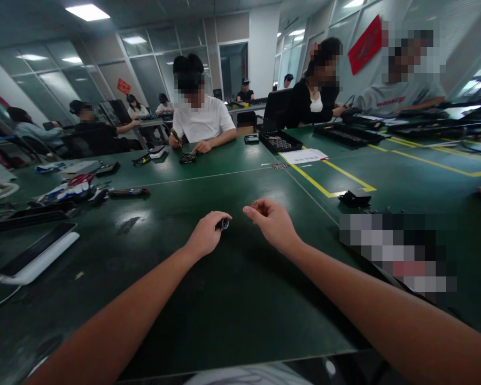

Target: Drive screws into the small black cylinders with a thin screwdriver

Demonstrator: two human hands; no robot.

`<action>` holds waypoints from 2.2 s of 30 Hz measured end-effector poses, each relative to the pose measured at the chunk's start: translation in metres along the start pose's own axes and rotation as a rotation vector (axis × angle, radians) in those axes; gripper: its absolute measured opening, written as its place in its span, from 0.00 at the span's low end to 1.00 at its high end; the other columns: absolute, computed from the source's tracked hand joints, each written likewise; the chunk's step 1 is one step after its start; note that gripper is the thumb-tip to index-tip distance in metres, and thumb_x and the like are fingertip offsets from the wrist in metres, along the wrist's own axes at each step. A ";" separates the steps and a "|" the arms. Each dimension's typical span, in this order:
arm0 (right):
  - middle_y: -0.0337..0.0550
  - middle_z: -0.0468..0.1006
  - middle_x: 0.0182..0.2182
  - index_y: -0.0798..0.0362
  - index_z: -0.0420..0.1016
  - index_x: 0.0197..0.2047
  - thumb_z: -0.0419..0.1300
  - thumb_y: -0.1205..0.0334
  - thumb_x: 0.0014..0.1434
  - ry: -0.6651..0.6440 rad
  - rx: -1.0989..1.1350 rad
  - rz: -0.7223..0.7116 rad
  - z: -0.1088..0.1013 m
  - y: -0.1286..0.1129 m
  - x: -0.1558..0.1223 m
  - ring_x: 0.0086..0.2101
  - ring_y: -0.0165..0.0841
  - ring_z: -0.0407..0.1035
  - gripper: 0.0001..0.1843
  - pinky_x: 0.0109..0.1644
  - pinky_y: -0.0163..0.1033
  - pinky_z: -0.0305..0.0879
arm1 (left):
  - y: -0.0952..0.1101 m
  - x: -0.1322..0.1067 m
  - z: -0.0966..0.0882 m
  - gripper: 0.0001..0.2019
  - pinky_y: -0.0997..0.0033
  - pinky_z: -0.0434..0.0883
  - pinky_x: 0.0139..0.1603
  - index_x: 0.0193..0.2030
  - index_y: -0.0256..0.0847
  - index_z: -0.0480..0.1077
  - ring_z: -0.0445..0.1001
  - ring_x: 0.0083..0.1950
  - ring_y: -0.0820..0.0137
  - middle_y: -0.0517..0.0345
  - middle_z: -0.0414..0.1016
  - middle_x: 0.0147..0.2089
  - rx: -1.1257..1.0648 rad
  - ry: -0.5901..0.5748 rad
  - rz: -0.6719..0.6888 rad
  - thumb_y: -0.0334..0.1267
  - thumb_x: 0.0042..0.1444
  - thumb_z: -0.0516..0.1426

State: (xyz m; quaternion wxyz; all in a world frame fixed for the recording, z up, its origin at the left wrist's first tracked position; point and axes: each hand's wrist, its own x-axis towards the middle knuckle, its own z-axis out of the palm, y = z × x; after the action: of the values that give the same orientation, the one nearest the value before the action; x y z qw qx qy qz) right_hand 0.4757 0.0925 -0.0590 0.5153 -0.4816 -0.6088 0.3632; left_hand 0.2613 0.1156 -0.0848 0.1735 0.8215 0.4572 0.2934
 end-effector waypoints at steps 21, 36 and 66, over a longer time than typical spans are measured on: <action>0.43 0.82 0.35 0.51 0.75 0.43 0.62 0.47 0.61 0.095 0.097 0.022 0.002 -0.004 0.000 0.26 0.30 0.69 0.16 0.30 0.39 0.67 | 0.002 -0.001 -0.007 0.19 0.53 0.67 0.60 0.59 0.48 0.73 0.73 0.55 0.58 0.56 0.77 0.57 -0.007 0.107 -0.068 0.34 0.61 0.62; 0.37 0.77 0.28 0.50 0.72 0.43 0.59 0.51 0.63 -0.064 0.114 -0.093 0.002 -0.005 -0.003 0.29 0.31 0.71 0.12 0.34 0.39 0.67 | 0.002 -0.002 -0.007 0.21 0.55 0.68 0.57 0.59 0.48 0.73 0.74 0.51 0.60 0.55 0.79 0.51 0.007 0.131 -0.059 0.33 0.59 0.64; 0.41 0.77 0.32 0.50 0.71 0.53 0.49 0.56 0.68 0.011 -0.248 -0.109 -0.002 -0.006 -0.003 0.31 0.36 0.71 0.16 0.36 0.42 0.62 | 0.003 -0.006 -0.003 0.19 0.34 0.48 0.72 0.58 0.50 0.74 0.73 0.58 0.59 0.56 0.79 0.54 0.109 0.086 -0.012 0.36 0.59 0.65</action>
State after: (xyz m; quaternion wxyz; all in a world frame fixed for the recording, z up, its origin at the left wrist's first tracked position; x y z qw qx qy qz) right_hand 0.4760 0.0877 -0.0542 0.4741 -0.5098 -0.6715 0.2537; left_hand 0.2588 0.1096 -0.0830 0.1107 0.8135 0.4844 0.3020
